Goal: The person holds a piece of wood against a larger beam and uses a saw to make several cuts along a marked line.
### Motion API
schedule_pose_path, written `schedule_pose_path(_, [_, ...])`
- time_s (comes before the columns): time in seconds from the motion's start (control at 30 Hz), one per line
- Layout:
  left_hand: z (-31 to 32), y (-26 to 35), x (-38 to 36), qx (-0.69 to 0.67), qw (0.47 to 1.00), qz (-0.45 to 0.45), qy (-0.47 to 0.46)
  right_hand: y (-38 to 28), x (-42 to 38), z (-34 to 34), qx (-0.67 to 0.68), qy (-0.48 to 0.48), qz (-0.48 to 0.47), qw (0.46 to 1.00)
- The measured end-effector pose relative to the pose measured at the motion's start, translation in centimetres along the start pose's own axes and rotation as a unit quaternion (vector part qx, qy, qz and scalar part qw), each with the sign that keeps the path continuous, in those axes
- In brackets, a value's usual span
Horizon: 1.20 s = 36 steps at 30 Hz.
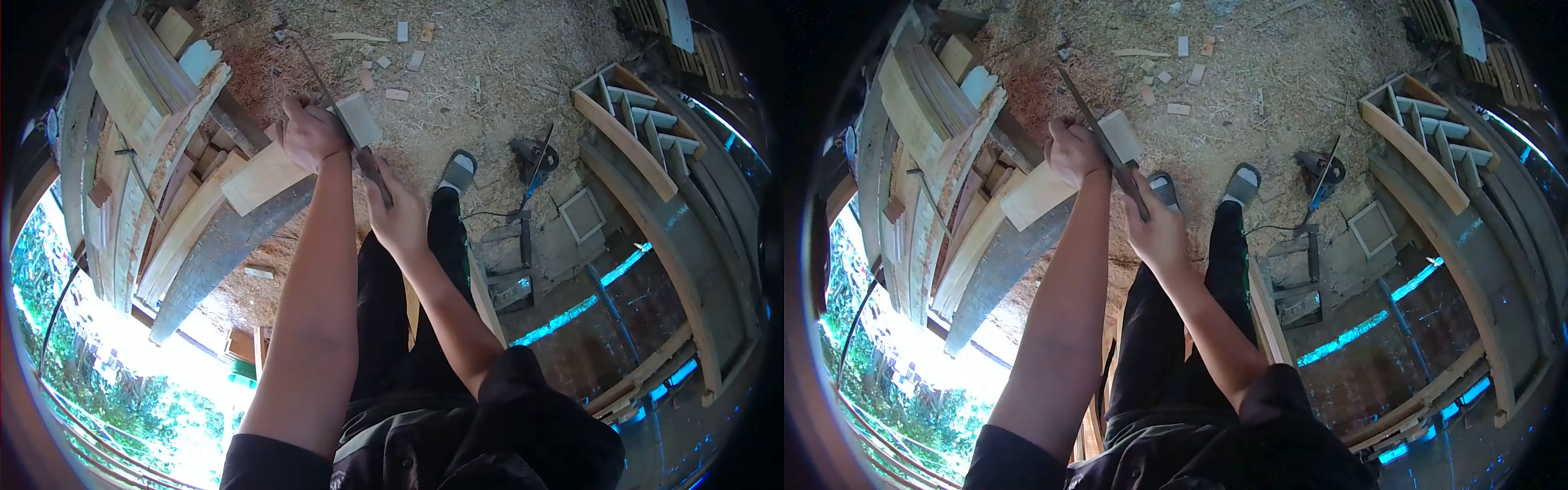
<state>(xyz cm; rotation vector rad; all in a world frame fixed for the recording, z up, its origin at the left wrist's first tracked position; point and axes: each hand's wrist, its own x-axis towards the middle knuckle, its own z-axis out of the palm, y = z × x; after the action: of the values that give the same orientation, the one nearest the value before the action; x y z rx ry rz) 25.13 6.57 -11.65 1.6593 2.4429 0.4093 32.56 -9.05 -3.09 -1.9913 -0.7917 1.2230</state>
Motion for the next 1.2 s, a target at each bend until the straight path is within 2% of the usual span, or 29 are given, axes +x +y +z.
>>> schedule_pose_path(0.17, [0.5, -0.9, 0.0, -0.022, 0.999, 0.04, -0.005, 5.1, -9.4, -3.0, 0.007, 0.049, -0.006, 0.999])
schedule_pose_path(0.27, [0.5, -0.9, 0.1, 0.007, 0.999, 0.045, -0.003, 1.8, -4.3, -2.4, -0.048, -0.011, 0.037, 0.998])
schedule_pose_path(0.37, [-0.1, -0.2, 0.0, -0.008, 1.0, 0.006, -0.021, 0.0, 0.1, -0.2, -0.011, -0.013, 0.028, 0.999])
schedule_pose_path(0.5, [0.0, -0.3, -0.1, -0.006, 1.0, 0.017, -0.014, 3.3, -7.4, -2.7, -0.048, 0.014, 0.03, 0.998])
schedule_pose_path(0.57, [0.4, -0.8, 0.1, -0.026, 0.998, 0.053, 0.005, 5.3, -9.7, -3.3, 0.015, 0.059, -0.037, 0.997])
schedule_pose_path(0.6, [0.4, -1.0, 0.1, -0.026, 0.998, 0.052, 0.005, 4.8, -8.8, -3.3, 0.014, 0.058, -0.037, 0.998])
schedule_pose_path(0.67, [0.4, -0.9, 0.2, 0.016, 0.998, 0.062, -0.003, 2.4, -4.7, -2.7, -0.059, -0.022, 0.031, 0.998])
schedule_pose_path(0.77, [0.3, -0.8, 0.1, 0.021, 0.999, 0.05, -0.004, -0.2, -0.4, -0.5, 0.007, -0.008, 0.021, 1.0])
schedule_pose_path(0.9, [0.5, -0.9, -0.1, -0.002, 0.998, 0.062, 0.007, 3.2, -7.2, -2.9, -0.037, 0.013, 0.022, 0.999])
schedule_pose_path(0.97, [0.9, -1.1, 0.0, -0.026, 0.999, 0.044, 0.011, 5.2, -9.6, -3.5, 0.01, 0.049, -0.012, 0.999])
schedule_pose_path(1.1, [0.5, -0.7, 0.2, 0.021, 0.999, 0.042, 0.0, 1.8, -2.7, -1.6, -0.046, 0.015, -0.014, 0.999])
schedule_pose_path(1.17, [0.5, -0.9, 0.0, 0.003, 0.999, 0.043, 0.005, -0.7, 0.0, -0.5, -0.044, -0.03, 0.051, 0.997])
schedule_pose_path(1.2, [0.3, -1.0, -0.1, 0.005, 0.999, 0.044, 0.003, -0.1, -0.9, -0.6, -0.043, -0.03, 0.054, 0.997])
